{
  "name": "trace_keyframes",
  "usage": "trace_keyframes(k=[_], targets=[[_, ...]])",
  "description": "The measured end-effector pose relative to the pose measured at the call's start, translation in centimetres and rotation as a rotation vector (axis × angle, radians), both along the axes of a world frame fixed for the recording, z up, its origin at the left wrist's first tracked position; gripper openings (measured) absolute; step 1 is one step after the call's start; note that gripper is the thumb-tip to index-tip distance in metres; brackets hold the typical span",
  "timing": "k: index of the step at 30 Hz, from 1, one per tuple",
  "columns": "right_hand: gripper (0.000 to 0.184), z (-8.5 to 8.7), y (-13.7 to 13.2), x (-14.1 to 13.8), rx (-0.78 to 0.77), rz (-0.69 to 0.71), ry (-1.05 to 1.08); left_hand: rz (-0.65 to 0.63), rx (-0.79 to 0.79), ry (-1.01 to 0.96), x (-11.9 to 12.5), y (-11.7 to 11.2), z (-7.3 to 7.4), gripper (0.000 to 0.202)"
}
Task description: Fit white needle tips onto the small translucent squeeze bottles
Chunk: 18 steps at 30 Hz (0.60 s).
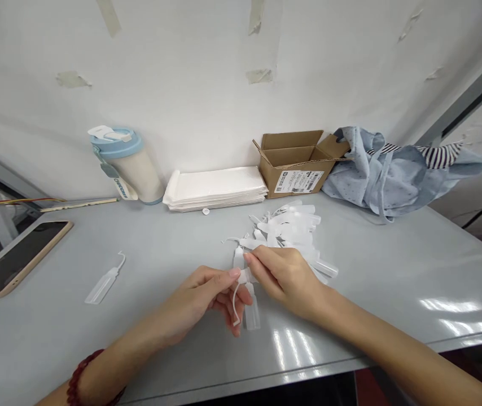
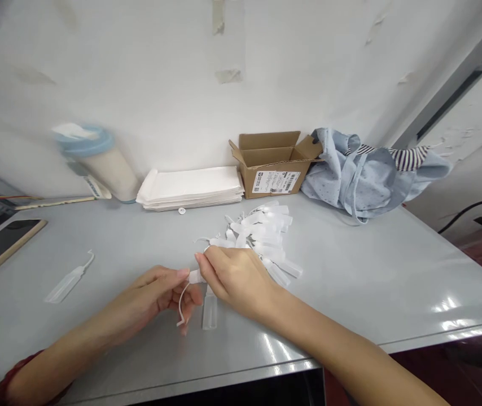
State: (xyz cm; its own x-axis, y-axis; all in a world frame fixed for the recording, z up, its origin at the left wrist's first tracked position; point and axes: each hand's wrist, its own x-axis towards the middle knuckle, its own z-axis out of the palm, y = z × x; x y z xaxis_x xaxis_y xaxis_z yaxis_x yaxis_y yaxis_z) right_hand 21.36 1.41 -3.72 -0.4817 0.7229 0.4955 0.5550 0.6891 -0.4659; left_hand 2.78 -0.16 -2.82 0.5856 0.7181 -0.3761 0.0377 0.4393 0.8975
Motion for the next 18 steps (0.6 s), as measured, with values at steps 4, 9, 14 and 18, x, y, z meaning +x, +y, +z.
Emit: trace_keyframes(k=[4, 9, 14, 18], targets=[[0.034, 0.2, 0.23, 0.21, 0.11, -0.039, -0.021, -0.025, -0.173, -0.036, -0.73, 0.38, 0.44, 0.032], [0.036, 0.57, 0.17, 0.39, 0.041, -0.026, -0.013, 0.117, -0.106, -0.018, -1.08, 0.7, 0.71, 0.029], [0.037, 0.86, -0.23, 0.21, -0.069, 0.03, 0.051, 0.226, 0.04, 0.015, -1.06, 0.65, 0.77, 0.031], [0.035, 0.81, -0.28, 0.07, 0.138, -0.008, 0.057, 0.188, 0.251, 0.2, -0.55, 0.06, 0.85, 0.033]])
